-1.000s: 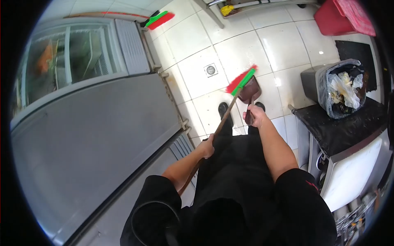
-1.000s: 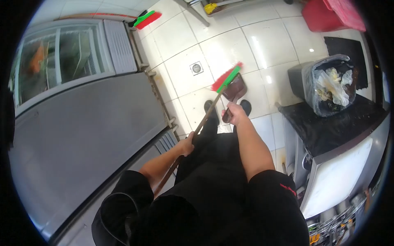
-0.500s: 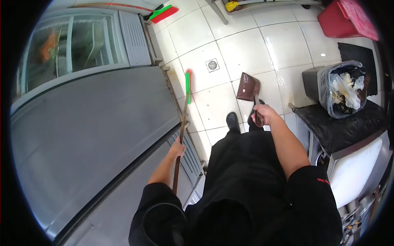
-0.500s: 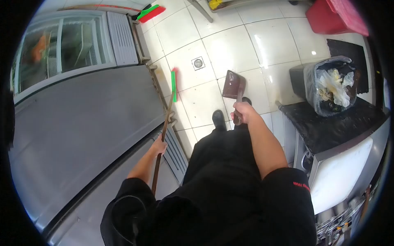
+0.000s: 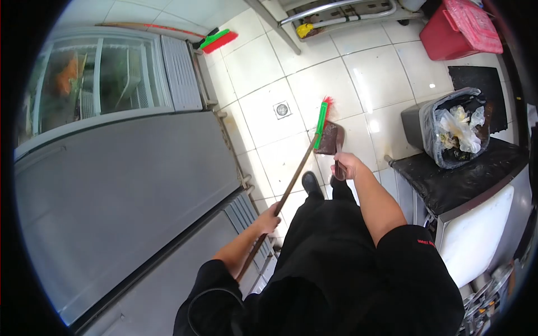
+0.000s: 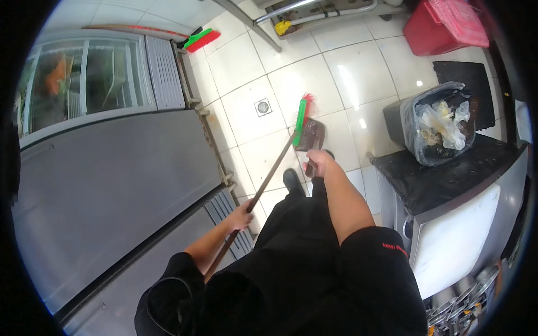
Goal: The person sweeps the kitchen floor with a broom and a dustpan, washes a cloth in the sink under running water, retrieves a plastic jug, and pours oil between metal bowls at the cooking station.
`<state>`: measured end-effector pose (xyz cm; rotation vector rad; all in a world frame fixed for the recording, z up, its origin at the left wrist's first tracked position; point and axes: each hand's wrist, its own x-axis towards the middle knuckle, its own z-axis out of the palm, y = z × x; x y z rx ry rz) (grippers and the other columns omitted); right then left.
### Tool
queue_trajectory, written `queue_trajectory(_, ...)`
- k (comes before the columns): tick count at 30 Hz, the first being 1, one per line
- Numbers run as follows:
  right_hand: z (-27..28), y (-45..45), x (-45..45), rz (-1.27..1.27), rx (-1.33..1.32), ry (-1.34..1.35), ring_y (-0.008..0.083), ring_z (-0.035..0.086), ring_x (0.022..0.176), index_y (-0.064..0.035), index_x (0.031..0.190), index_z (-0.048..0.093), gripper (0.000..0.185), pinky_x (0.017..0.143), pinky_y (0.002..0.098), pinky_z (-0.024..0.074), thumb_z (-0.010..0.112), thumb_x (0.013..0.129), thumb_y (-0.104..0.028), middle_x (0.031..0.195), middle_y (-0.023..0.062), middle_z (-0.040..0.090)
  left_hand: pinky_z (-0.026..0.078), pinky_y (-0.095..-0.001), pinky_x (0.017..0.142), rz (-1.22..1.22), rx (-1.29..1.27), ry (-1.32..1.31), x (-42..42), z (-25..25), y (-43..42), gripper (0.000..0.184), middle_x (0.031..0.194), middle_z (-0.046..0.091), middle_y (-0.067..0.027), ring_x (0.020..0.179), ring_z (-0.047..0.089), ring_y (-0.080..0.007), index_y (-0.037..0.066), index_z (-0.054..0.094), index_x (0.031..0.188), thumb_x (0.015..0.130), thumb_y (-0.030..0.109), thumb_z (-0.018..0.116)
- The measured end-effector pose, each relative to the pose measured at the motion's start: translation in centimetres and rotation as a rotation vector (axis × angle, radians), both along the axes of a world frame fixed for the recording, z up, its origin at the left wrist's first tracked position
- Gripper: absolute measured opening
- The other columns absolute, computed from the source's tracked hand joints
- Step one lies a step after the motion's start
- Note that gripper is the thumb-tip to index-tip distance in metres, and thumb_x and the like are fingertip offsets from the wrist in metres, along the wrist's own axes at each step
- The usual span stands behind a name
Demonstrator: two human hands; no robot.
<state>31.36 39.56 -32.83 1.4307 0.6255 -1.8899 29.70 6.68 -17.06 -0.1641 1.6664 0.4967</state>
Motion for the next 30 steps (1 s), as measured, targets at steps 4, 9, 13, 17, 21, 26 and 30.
queue_trajectory(4, 0.1, 1.7, 3.8, -0.22, -0.088, 0.044, 0.0288, 0.057, 0.061, -0.003, 0.114, 0.036, 0.029, 0.052, 0.0431, 0.0526, 0.048, 0.089, -0.013, 0.088, 0.0181, 0.052, 0.036, -0.0384, 0.106, -0.427, 0.035, 0.378, -6.1, 0.6, -1.3, 0.069, 0.131, 0.05, -0.0281, 0.125, 0.047, -0.0373, 0.005, 0.025, 0.145, 0.082, 0.011, 0.052)
queue_trajectory(9, 0.8, 2.0, 5.3, -0.755, -0.187, 0.118, 0.0312, 0.059, 0.079, -0.0039, 0.112, 0.038, 0.025, 0.06, 0.0425, 0.0542, 0.048, 0.091, -0.014, 0.094, 0.0199, 0.051, 0.049, -0.0459, 0.086, -0.735, -0.288, 0.549, -20.1, -4.3, 9.7, 0.071, 0.108, 0.062, -0.0268, 0.098, 0.062, -0.0408, 0.017, 0.02, 0.148, 0.083, 0.013, 0.049)
queue_trajectory(13, -2.3, 3.3, 5.7, -0.852, -0.17, 0.07, 0.0327, 0.059, 0.079, -0.0017, 0.108, 0.041, 0.022, 0.063, 0.0434, 0.0551, 0.051, 0.09, -0.009, 0.094, 0.0169, 0.05, 0.051, -0.044, 0.084, -0.734, -0.234, 0.528, -19.3, -12.4, 19.4, 0.059, 0.109, 0.063, -0.0242, 0.095, 0.065, -0.0358, 0.014, 0.017, 0.148, 0.092, 0.019, 0.034)
queue_trajectory(17, -4.1, 2.6, 6.2, -0.82, -0.181, 0.009, 0.0335, 0.06, 0.081, -0.002, 0.107, 0.044, 0.021, 0.062, 0.045, 0.0557, 0.052, 0.089, -0.009, 0.093, 0.0178, 0.052, 0.05, -0.045, 0.084, -0.754, -0.248, 0.264, -9.2, -11.2, 16.7, 0.064, 0.108, 0.062, -0.0274, 0.095, 0.065, -0.0367, 0.011, 0.005, 0.15, 0.093, 0.021, 0.031)
queue_trajectory(21, -1.4, 2.4, 7.0, -0.594, -0.046, -0.055, 0.0311, 0.061, 0.069, 0.0023, 0.102, 0.046, 0.02, 0.057, 0.0453, 0.0551, 0.046, 0.09, -0.015, 0.081, 0.0195, 0.056, 0.048, -0.0471, 0.087, -0.925, -0.196, 0.208, -4.4, -7.2, 10.1, 0.077, 0.108, 0.06, -0.0343, 0.101, 0.061, -0.0445, 0.009, 0.006, 0.149, 0.083, 0.012, 0.045)
queue_trajectory(26, -1.6, 3.5, 12.2, 0.003, 0.092, -0.261, 0.028, 0.062, 0.071, -0.0032, 0.087, 0.059, 0.023, 0.058, 0.0469, 0.0518, 0.058, 0.09, -0.026, 0.075, 0.015, 0.06, 0.045, -0.0457, 0.093, -0.922, -0.12, 0.284, -5.7, -1.4, 4.4, 0.076, 0.115, 0.06, -0.0277, 0.108, 0.057, -0.0427, 0.016, 0.014, 0.149, 0.082, 0.016, 0.05)
queue_trajectory(30, 0.9, 3.2, 14.4, 0.483, 0.138, -0.019, 0.0252, 0.061, 0.06, -0.0032, 0.084, 0.062, 0.025, 0.058, 0.0427, 0.0497, 0.071, 0.081, -0.026, 0.073, 0.0095, 0.062, 0.044, -0.0446, 0.095, -0.785, -0.128, 0.399, -5.6, 2.1, 0.9, 0.072, 0.117, 0.059, -0.0258, 0.11, 0.056, -0.0416, 0.018, 0.02, 0.148, 0.083, 0.018, 0.051)
